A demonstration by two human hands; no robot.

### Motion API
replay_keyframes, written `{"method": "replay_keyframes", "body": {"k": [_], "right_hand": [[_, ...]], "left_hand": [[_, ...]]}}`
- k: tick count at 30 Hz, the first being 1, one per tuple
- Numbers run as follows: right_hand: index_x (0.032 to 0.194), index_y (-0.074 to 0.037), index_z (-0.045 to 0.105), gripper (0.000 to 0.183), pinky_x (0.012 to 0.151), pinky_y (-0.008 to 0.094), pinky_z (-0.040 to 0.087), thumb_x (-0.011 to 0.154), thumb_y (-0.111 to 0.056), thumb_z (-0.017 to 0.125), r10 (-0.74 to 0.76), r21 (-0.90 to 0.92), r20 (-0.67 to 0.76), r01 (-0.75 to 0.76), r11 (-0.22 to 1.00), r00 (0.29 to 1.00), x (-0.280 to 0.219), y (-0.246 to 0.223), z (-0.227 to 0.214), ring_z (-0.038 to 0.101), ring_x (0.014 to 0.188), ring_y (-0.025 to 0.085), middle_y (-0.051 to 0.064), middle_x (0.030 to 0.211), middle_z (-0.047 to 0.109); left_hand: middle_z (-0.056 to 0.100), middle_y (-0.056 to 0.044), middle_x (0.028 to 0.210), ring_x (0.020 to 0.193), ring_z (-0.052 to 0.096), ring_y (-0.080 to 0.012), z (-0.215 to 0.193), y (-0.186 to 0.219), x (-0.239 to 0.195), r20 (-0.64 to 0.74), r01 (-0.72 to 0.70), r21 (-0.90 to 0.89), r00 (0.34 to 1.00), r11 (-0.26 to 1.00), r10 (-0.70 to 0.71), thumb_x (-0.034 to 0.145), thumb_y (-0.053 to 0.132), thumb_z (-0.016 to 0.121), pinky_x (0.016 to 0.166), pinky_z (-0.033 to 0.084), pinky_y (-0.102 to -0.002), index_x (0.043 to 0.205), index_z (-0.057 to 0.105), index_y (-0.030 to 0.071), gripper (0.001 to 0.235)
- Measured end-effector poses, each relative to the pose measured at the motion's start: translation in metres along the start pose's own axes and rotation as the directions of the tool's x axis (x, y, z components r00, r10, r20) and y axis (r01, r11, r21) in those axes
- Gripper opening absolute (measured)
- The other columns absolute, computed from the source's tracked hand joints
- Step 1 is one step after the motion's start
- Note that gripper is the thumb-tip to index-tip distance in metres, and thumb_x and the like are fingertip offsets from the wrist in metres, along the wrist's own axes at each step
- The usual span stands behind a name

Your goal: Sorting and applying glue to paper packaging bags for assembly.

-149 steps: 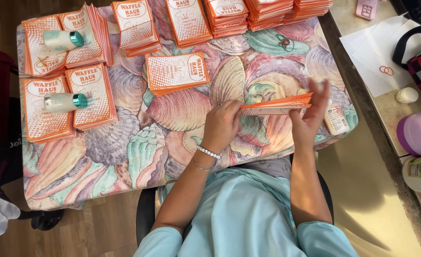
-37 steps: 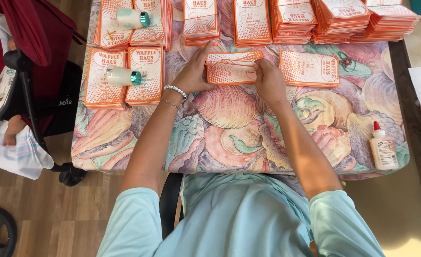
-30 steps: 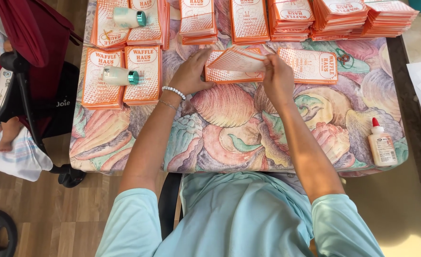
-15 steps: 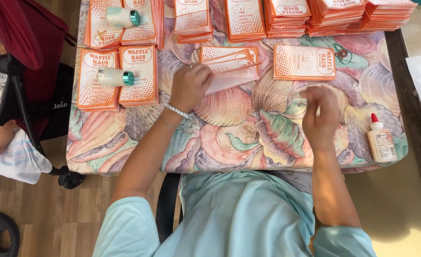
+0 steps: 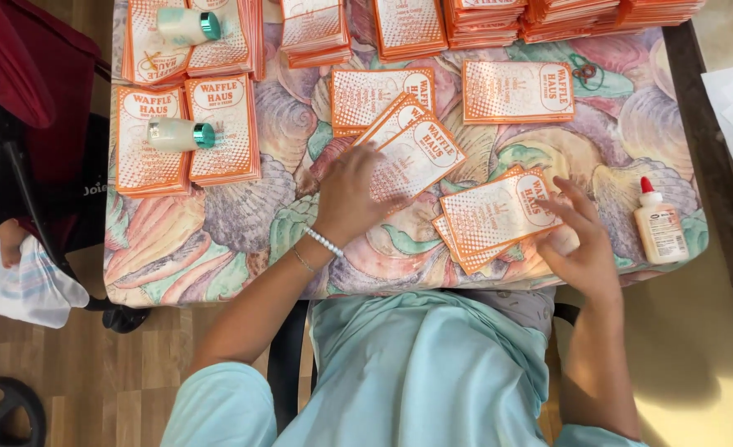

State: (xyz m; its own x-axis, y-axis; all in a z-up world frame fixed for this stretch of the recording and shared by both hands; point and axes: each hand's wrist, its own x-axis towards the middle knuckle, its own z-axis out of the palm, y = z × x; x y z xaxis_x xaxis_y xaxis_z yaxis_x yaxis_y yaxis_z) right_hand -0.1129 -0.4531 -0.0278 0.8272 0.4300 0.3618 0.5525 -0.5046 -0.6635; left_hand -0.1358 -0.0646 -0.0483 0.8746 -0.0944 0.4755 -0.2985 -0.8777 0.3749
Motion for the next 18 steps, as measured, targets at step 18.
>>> {"method": "replay_keyframes", "body": {"k": [18], "right_hand": [[0.096,-0.018,0.079,0.023,0.109,0.050,0.048,0.073,-0.021,0.081,-0.135,-0.390,0.158,0.188,0.902,0.978,-0.012,-0.038,0.064,0.063,0.127,0.031,0.006,0.125,0.072]], "left_hand": [[0.073,-0.010,0.091,0.095,0.073,-0.0374,0.023,-0.036,0.018,0.271,0.510,-0.032,0.832,0.859,-0.484,0.075,0.032,0.085,0.081,0.057,-0.049,0.098,0.072,0.012,0.034]]}}
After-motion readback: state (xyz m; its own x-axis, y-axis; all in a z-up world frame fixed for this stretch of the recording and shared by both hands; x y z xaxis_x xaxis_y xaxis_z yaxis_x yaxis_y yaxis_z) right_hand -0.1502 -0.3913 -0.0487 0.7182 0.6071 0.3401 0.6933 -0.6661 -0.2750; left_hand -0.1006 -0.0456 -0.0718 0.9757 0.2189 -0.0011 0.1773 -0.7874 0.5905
